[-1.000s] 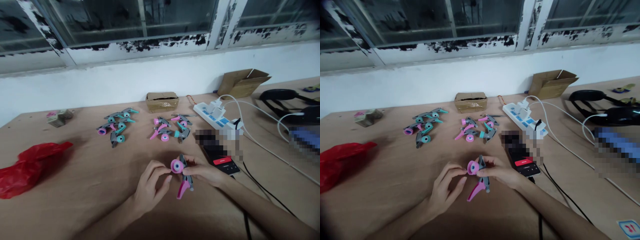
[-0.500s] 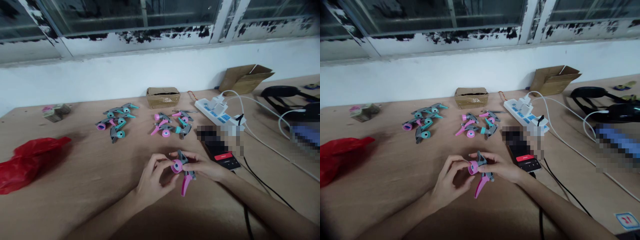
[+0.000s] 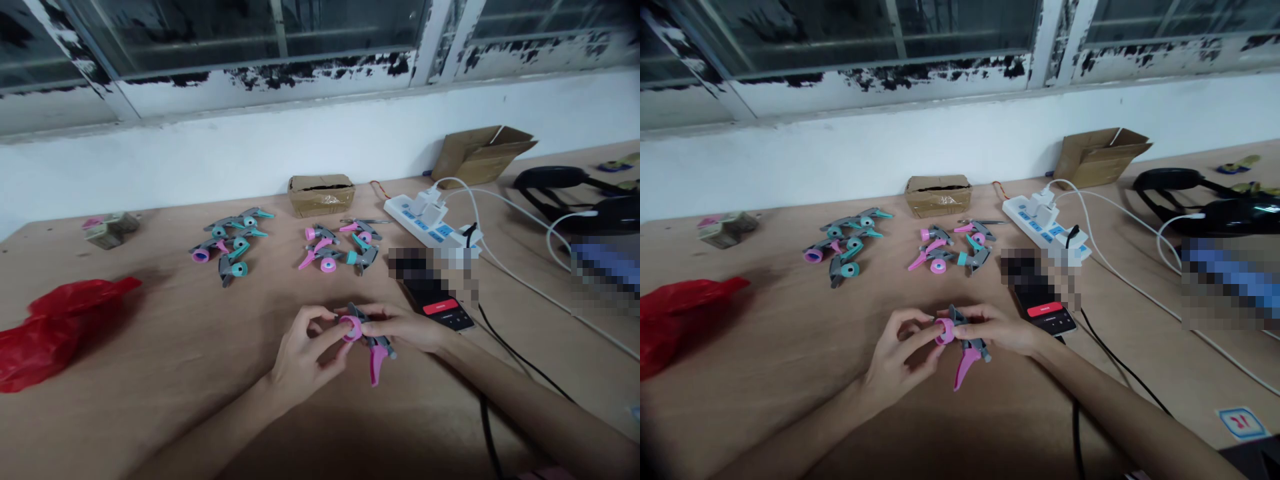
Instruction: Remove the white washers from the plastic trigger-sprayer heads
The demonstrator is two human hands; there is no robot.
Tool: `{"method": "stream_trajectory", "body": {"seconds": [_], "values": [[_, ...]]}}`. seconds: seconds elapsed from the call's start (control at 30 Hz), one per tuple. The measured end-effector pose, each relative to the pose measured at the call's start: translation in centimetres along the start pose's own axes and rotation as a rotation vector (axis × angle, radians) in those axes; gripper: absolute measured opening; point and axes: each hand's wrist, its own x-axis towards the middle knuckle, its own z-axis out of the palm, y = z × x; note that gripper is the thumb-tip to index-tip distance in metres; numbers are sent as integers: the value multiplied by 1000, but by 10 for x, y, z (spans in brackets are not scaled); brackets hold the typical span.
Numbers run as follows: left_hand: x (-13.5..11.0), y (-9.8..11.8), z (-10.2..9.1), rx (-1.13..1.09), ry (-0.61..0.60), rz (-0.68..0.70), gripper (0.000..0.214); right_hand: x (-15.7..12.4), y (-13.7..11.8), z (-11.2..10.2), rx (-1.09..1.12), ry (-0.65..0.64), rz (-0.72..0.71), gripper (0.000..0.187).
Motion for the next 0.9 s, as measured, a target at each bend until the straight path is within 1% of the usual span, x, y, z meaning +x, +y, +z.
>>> {"method": "stream_trajectory", "body": {"seconds": [0.17, 0.27, 0.5, 0.8, 0.9], "values": [[1, 0, 1, -46, -62, -38, 30, 0, -3, 0, -45, -7, 46, 43], [3, 0, 1, -65, -97, -59, 27, 0, -1, -1, -32, -19, 56, 43], [5, 2, -1, -74, -134, -73, 27, 1, 4, -5, -85, -57, 78, 48], [4, 1, 0, -118, -119, -23, 30, 1, -1, -4, -157, -97, 58, 46], [3, 1, 0, -122, -116, -13, 31, 0, -1, -5, -227, -132, 41, 47]]}}
